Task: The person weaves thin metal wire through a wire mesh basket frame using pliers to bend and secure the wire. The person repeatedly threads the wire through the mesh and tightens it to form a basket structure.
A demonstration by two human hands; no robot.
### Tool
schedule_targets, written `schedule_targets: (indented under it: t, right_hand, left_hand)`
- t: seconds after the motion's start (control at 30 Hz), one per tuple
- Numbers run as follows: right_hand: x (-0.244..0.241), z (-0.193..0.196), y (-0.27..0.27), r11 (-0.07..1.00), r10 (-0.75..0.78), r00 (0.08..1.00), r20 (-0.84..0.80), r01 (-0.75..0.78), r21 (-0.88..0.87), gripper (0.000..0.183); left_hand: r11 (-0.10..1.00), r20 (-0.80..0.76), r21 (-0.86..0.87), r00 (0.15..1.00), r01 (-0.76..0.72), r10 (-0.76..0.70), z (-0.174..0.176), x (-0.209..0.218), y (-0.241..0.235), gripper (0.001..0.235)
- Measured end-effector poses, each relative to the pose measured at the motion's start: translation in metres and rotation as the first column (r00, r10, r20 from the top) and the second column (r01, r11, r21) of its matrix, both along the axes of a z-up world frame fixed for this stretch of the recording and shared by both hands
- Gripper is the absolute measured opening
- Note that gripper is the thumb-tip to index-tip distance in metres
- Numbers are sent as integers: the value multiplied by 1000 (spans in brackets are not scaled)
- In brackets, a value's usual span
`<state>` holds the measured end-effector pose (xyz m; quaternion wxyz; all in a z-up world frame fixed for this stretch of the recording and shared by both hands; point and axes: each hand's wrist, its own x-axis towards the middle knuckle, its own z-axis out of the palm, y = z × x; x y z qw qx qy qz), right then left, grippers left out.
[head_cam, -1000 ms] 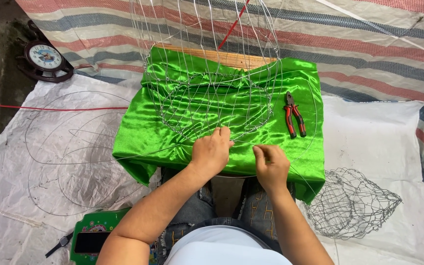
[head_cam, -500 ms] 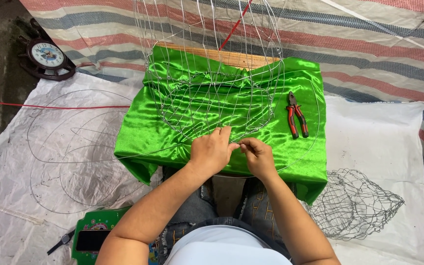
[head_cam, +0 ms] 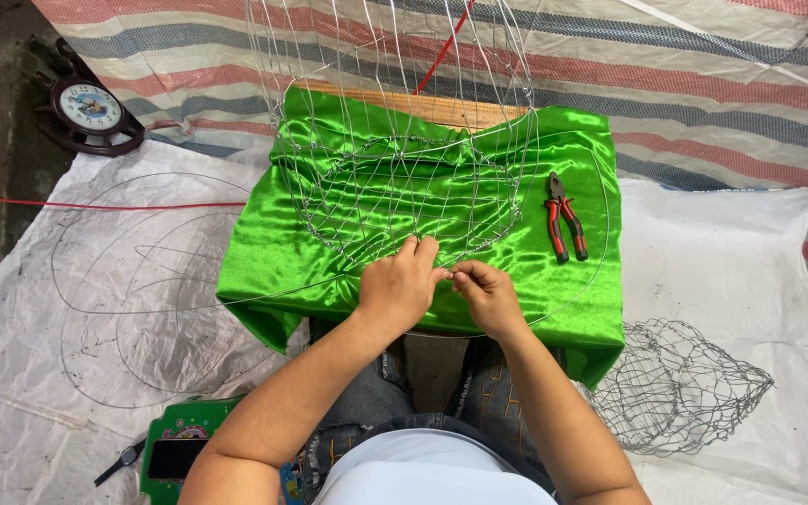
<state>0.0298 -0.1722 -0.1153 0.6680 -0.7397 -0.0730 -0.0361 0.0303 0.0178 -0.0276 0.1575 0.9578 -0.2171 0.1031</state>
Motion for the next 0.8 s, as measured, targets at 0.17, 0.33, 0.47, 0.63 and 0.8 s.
schedule_targets:
  t: [0.17, 0.33, 0.47, 0.63, 0.8]
  right_hand:
    - [0, 0, 2, 998, 45, 999, -20, -44, 45, 14]
    - [0, -2, 1, 996, 64, 998, -19, -63, 70, 15]
    - [1, -2, 0, 995, 67, 998, -17, -65, 71, 15]
    - [-2, 9, 3, 997, 64, 998, -18, -63, 36, 14]
    - [-1, 9, 3, 999, 34, 999, -27, -33, 27, 13]
  left_hand:
    - [997, -141, -76, 990, 0, -11, -1, -1, 4, 32]
    - [1000, -108, -19, 994, -12, 10, -1, -2, 2, 35]
    - [1000, -111, -29, 994, -5, 2, -2, -1, 2, 31]
    - [1000, -80, -7, 997, -7, 7, 6, -3, 3, 30]
    - [999, -72, -44, 997, 4, -7, 13, -7, 1, 26]
